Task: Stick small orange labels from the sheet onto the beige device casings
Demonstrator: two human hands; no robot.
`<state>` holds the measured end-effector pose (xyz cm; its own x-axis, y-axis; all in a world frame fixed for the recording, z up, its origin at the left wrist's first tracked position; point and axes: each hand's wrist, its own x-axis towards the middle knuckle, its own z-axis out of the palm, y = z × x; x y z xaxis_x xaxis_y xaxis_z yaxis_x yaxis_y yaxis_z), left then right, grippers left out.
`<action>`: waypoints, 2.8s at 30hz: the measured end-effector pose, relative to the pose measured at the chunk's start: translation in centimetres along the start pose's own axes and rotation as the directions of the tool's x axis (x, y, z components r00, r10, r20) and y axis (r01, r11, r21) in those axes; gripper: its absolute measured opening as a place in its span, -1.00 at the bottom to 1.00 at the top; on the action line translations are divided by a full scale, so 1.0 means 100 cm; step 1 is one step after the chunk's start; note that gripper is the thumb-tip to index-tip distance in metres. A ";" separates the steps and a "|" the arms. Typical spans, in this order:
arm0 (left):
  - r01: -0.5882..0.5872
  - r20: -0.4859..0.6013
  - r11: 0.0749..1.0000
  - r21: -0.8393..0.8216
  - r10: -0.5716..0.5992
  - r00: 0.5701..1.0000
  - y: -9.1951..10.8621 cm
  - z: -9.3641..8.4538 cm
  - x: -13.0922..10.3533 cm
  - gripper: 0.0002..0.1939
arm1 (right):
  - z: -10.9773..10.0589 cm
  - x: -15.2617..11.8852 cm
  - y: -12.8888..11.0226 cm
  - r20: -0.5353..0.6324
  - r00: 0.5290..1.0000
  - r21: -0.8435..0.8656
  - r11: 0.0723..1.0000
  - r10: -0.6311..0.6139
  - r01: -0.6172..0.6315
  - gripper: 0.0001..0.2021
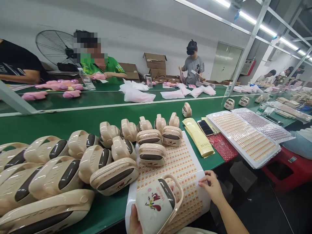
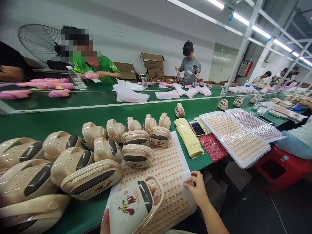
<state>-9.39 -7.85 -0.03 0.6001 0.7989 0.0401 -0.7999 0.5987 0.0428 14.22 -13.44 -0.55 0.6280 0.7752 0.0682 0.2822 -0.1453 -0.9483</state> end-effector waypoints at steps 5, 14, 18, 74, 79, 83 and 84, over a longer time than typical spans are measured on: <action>-0.102 -0.127 0.994 0.023 0.104 0.986 -0.014 0.016 0.022 -0.66 | 0.007 -0.010 -0.043 -0.101 0.991 0.207 0.973 -0.085 0.104 -0.85; -0.179 -0.224 0.976 0.120 0.203 0.953 -0.032 0.035 0.034 -0.69 | 0.072 -0.036 -0.079 0.022 0.993 0.600 0.796 -0.116 0.080 -0.86; -0.212 -0.384 0.958 0.194 0.273 0.882 -0.036 0.046 0.036 -0.53 | 0.079 -0.039 -0.078 -0.034 0.985 0.535 0.830 -0.167 0.159 -0.89; 0.002 -0.142 1.000 -0.018 -0.004 0.990 0.006 0.011 0.013 -0.69 | 0.004 -0.003 -0.001 -0.243 0.970 0.111 0.994 0.024 0.003 -0.65; -0.035 -0.126 0.997 0.065 0.043 0.991 0.017 0.013 0.005 -0.66 | -0.015 0.005 0.007 0.223 0.962 0.251 0.944 0.157 -0.212 -0.71; -0.006 -0.138 0.993 0.121 0.022 0.990 0.012 0.018 0.005 -0.67 | -0.010 0.014 -0.011 0.350 0.899 0.336 0.861 0.263 -0.383 -0.64; 0.012 -0.134 0.992 0.122 0.004 0.991 0.012 0.020 0.005 -0.68 | -0.008 0.016 -0.015 0.378 0.886 0.346 0.847 0.267 -0.403 -0.63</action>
<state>-10.02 -6.87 2.04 0.5900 0.8019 -0.0938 -0.7852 0.5970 0.1645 15.40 -12.46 1.28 0.3577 0.8809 -0.3101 -0.2651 -0.2226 -0.9382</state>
